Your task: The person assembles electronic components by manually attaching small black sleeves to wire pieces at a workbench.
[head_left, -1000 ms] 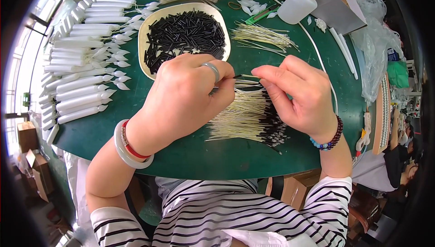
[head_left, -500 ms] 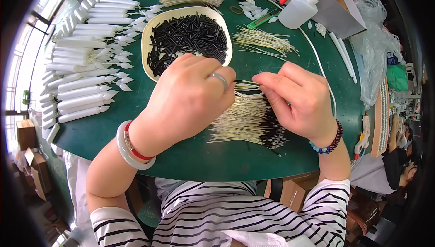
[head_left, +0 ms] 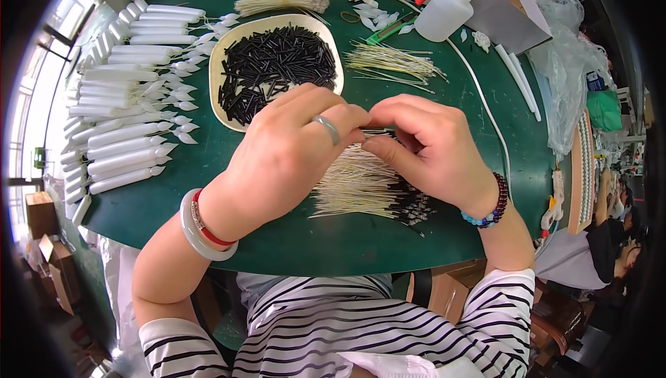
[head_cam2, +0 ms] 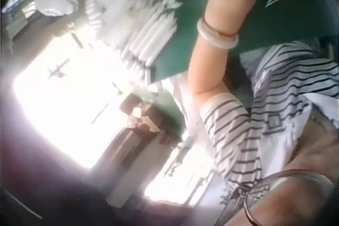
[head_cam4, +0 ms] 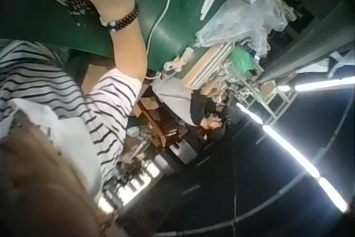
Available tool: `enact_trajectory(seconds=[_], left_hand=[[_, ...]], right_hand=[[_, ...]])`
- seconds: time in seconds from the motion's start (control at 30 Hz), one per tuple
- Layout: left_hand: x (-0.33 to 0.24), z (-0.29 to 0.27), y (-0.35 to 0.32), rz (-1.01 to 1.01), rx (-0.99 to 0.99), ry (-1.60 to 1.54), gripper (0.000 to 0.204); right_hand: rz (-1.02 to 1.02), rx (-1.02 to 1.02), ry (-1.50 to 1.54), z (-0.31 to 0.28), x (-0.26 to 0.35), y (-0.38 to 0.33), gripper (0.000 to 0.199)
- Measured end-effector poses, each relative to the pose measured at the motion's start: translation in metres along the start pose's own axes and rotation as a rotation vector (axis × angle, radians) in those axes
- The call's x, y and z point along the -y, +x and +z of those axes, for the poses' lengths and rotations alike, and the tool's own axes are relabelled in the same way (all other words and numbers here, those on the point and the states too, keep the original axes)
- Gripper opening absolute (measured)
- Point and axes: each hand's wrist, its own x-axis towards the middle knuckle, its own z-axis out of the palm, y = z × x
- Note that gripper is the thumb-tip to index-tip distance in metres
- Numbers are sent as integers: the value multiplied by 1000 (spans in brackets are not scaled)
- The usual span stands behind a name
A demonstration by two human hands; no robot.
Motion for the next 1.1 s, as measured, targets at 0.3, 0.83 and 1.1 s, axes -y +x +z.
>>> enact_trajectory(seconds=[0.3,0.83,1.1], left_hand=[[11,-8,1,-98,22,-5,11],[12,-4,-3,-101,11,-62,10],[19,12,-7,-3,104,87,9]], right_hand=[[-236,-140,-172,-26,-25,-5,8],[-190,-112,-83,-11,-23,-6,9],[36,-15,-86,-28,-54,5,39]])
